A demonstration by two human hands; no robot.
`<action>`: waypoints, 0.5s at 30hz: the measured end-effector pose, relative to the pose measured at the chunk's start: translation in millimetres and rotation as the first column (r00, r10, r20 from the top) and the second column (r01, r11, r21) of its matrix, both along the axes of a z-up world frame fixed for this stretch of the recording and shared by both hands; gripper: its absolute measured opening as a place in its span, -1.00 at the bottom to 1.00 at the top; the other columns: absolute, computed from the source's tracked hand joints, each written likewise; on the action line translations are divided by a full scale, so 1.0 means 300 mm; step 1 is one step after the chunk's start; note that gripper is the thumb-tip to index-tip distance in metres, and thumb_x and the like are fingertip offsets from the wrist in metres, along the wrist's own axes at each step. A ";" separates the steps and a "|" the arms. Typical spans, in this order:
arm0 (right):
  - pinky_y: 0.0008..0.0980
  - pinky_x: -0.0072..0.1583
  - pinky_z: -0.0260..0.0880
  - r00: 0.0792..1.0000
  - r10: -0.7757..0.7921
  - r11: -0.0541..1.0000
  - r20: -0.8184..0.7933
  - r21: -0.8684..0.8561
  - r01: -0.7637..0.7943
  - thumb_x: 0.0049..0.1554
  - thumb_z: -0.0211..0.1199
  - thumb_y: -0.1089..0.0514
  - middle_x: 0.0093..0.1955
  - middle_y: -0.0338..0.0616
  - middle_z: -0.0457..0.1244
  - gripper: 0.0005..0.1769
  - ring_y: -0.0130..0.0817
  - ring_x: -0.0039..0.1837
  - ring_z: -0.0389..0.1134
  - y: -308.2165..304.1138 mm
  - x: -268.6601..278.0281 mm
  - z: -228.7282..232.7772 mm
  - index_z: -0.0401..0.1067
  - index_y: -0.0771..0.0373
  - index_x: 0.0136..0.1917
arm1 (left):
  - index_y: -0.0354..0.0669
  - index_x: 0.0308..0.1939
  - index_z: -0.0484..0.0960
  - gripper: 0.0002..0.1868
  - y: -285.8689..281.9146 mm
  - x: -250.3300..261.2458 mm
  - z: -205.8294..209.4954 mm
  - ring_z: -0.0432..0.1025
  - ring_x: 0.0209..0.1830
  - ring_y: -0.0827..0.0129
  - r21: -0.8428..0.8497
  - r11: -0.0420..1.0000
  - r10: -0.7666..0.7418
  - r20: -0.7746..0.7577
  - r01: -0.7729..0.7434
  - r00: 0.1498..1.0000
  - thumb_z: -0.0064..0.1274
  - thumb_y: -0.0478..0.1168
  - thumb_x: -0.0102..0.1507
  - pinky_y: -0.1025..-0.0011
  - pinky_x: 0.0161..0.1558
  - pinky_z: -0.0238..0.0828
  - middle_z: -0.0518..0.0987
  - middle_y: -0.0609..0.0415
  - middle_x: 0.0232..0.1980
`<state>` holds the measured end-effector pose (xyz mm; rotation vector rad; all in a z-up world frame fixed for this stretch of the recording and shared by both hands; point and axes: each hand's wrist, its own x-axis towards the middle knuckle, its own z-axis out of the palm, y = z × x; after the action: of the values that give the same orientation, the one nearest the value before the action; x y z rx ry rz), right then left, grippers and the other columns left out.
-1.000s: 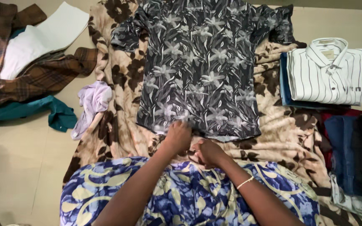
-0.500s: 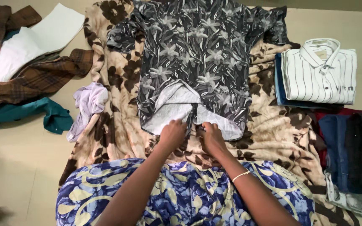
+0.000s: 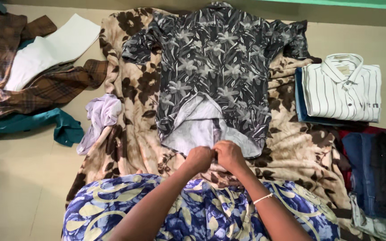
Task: The person folds a striped shirt and a floral print shirt by hand on a blanket on the floor, smoothing the fabric and tucking in the sleeves before placing them in a stack.
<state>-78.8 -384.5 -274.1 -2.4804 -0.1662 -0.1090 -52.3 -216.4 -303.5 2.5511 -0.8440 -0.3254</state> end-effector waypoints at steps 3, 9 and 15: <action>-0.07 0.04 0.46 0.969 0.104 0.988 -0.222 -0.091 -0.126 0.06 0.16 0.34 -0.10 0.07 0.42 -0.78 0.06 -0.06 0.46 -0.024 0.021 -0.104 0.64 0.23 -0.16 | 0.05 -0.01 0.72 -0.62 0.010 0.013 -0.012 0.57 -0.07 -0.02 0.127 0.983 -0.100 -0.220 0.130 0.970 0.00 -0.37 0.15 0.07 -0.10 0.53 0.64 -0.14 -0.09; -0.11 -0.05 0.50 0.828 0.168 0.920 -0.536 -0.217 -0.328 0.07 0.22 0.31 -0.10 0.22 0.42 -0.81 0.04 -0.08 0.47 -0.033 0.001 -0.069 0.58 0.33 -0.05 | -0.10 -0.14 0.75 -0.73 0.022 0.070 0.022 0.60 -0.14 -0.03 0.161 0.977 -0.094 -0.260 0.139 0.961 0.05 -0.36 0.12 0.10 -0.07 0.57 0.66 -0.16 -0.18; -0.11 0.29 0.39 0.945 -0.116 0.969 -0.306 -0.245 0.040 0.16 0.21 0.19 0.30 0.04 0.32 -0.65 -0.03 0.27 0.37 -0.120 0.078 0.104 0.53 0.12 0.22 | -0.16 -0.19 0.71 -0.78 0.214 0.210 0.078 0.44 0.06 -0.13 -0.081 0.870 0.492 0.167 -0.486 0.854 0.12 -0.14 0.19 0.03 0.03 0.45 0.59 -0.18 0.02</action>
<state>-55.4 -420.5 -243.0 -2.7002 0.0624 0.2948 10.6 -152.3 -279.9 2.6745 -0.2239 0.0872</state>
